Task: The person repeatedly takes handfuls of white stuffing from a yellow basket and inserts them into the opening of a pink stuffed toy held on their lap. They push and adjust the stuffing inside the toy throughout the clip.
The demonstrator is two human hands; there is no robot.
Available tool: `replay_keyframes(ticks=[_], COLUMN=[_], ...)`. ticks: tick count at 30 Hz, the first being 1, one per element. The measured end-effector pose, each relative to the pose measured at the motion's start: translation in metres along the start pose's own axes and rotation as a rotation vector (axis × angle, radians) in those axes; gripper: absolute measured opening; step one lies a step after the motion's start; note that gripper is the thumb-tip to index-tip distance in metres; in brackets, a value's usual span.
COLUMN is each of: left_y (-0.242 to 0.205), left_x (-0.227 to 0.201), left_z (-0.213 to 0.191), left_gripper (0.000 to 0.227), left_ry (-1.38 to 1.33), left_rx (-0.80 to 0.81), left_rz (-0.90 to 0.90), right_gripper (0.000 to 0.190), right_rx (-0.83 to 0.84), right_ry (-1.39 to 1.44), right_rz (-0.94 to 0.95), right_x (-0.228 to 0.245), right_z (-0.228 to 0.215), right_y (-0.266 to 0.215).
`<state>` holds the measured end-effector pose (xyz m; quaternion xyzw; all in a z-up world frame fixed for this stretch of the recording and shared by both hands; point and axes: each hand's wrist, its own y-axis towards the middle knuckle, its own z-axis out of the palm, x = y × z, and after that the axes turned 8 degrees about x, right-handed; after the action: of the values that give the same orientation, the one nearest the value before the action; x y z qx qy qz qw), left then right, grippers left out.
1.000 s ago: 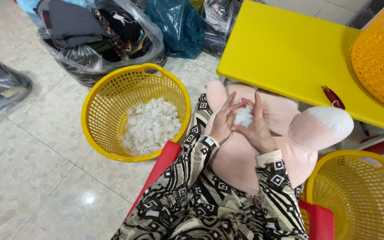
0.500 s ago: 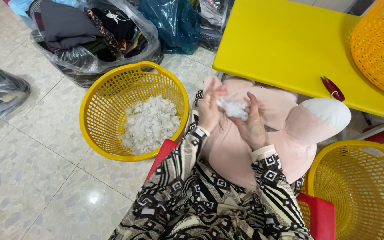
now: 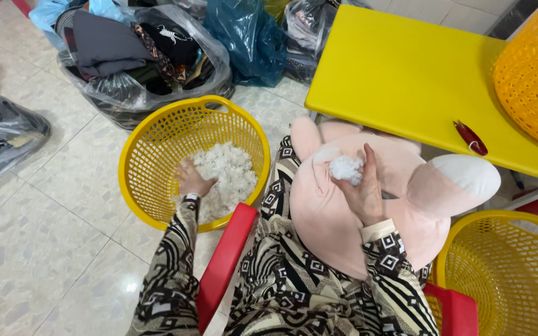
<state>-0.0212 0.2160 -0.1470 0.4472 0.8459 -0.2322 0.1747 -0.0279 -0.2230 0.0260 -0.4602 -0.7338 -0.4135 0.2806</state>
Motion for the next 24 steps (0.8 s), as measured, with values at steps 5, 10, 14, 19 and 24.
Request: replay_keyframes(ticks=[5, 10, 14, 19, 24], left_y=[-0.048, -0.137, -0.176, -0.175, -0.176], left_x=[-0.125, -0.241, -0.265, -0.255, -0.253], left_z=[0.003, -0.011, -0.001, 0.023, 0.027], left_gripper=[0.076, 0.082, 0.075, 0.042, 0.040], left_ry=[-0.386, -0.175, -0.199, -0.237, -0.392], left_rx=[-0.076, 0.198, 0.287, 0.086, 0.020], left_rz=[0.678, 1.323, 1.332, 1.303, 1.283], right_gripper=[0.118, 0.116, 0.120, 0.110, 0.101], right_rx=[-0.022, -0.041, -0.030, -0.032, -0.050], right_ry=[-0.152, -0.069, 0.035, -0.043, -0.154], right_rz=[0.049, 0.058, -0.020, 0.036, 0.048], right_x=[-0.002, -0.008, -0.011, -0.003, 0.013], right_z=[0.000, 0.002, -0.003, 0.000, 0.001], right_y=[-0.016, -0.021, -0.020, -0.023, -0.018])
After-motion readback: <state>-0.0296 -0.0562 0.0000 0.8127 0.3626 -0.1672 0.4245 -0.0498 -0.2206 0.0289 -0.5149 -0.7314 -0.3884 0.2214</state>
